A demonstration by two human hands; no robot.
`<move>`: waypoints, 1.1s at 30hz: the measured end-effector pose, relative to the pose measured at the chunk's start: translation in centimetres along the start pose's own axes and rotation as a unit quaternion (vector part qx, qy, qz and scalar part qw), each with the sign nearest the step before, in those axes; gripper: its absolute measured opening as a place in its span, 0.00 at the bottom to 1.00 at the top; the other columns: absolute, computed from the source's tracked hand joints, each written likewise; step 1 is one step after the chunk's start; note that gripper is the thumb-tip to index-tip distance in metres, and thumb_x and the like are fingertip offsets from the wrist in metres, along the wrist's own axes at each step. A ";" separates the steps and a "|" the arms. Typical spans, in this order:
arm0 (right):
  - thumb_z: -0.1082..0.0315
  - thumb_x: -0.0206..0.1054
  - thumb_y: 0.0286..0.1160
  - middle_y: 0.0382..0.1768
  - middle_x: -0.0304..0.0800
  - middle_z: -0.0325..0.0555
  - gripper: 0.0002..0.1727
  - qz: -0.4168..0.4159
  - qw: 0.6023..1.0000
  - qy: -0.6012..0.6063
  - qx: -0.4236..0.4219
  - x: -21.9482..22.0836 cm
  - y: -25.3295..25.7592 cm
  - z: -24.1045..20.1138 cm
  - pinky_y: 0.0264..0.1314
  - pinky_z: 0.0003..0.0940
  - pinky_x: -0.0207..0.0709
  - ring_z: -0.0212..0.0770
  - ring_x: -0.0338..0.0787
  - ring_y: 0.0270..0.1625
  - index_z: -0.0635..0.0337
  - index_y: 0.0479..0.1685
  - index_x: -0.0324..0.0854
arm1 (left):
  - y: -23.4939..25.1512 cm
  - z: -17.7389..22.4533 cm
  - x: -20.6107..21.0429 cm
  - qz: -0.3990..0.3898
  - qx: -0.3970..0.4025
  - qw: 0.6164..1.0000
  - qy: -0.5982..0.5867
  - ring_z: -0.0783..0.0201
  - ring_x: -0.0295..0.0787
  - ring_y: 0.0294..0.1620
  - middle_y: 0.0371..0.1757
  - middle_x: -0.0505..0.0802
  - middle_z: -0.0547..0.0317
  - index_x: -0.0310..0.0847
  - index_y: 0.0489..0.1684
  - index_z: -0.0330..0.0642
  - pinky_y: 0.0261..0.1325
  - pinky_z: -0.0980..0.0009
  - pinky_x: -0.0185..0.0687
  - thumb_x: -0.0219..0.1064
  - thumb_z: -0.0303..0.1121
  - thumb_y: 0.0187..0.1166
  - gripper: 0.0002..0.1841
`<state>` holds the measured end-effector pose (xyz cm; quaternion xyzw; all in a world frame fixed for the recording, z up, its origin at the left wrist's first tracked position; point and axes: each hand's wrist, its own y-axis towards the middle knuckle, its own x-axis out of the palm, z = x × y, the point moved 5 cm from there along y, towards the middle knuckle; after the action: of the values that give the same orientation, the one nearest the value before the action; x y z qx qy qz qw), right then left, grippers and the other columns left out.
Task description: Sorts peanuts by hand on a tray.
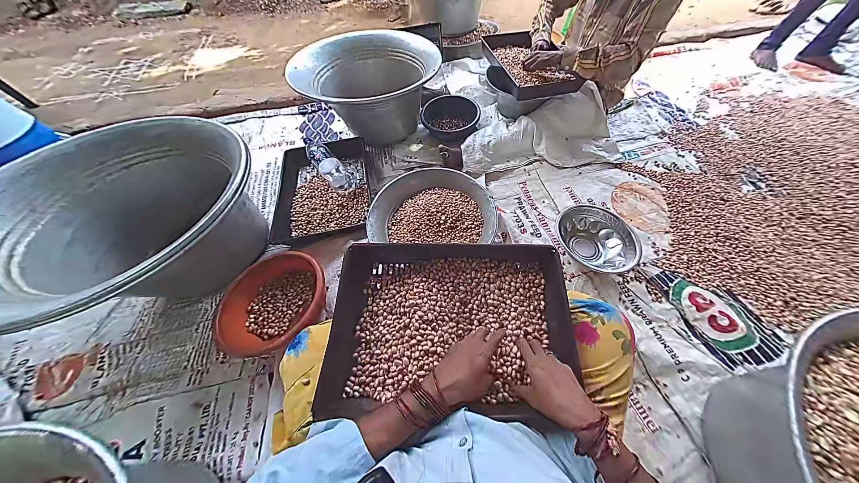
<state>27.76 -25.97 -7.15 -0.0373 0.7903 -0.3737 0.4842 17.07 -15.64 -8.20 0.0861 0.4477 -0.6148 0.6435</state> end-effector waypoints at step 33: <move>0.69 0.62 0.82 0.55 0.91 0.60 0.16 0.276 0.954 0.011 -0.113 -8.8 7.7 -3.1 0.58 0.57 0.82 0.61 0.92 0.57 0.57 0.63 0.89 | 1.8 -5.9 -9.5 0.341 0.008 0.939 0.049 0.45 0.92 0.54 0.49 0.94 0.42 0.91 0.49 0.34 0.61 0.50 0.85 0.61 0.27 0.80 0.12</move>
<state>32.25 -15.00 -4.66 0.1316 0.8125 -0.1340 0.5519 17.41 -4.54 -5.94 0.2686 0.4173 -0.3570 0.7913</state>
